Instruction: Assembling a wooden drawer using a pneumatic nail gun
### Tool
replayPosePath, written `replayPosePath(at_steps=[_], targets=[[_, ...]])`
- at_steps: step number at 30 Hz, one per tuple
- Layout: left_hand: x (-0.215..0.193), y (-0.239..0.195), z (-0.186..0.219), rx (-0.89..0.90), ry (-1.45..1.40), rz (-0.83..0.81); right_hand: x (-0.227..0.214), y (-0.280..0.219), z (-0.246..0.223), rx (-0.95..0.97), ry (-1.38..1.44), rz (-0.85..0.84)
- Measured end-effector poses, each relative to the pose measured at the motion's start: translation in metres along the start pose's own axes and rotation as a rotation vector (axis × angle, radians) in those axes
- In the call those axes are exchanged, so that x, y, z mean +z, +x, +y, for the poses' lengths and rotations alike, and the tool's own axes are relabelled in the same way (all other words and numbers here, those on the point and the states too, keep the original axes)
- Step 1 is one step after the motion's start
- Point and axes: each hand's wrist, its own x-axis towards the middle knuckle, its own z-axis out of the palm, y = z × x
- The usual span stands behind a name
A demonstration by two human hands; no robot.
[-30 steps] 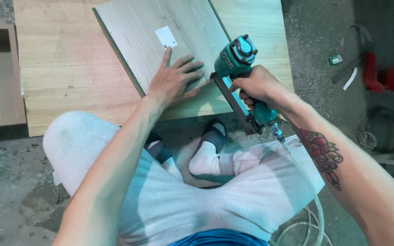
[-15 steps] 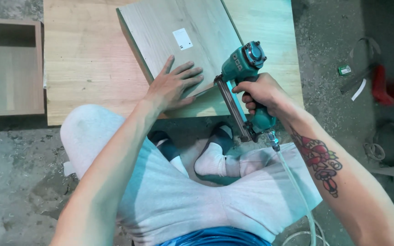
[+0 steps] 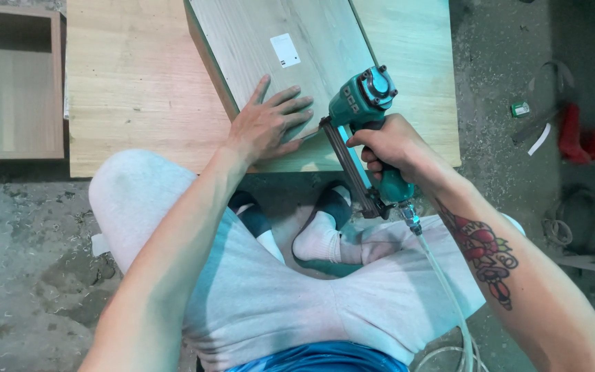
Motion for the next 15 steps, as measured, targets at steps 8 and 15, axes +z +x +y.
replayPosePath(at_steps=[8,15], targets=[[0.006,0.000,-0.002,0.015,0.009,0.036,0.003,-0.006,-0.013,0.009,-0.070,-0.001],[0.008,0.000,-0.003,0.036,0.017,0.074,0.004,-0.004,-0.007,0.008,-0.063,0.003]])
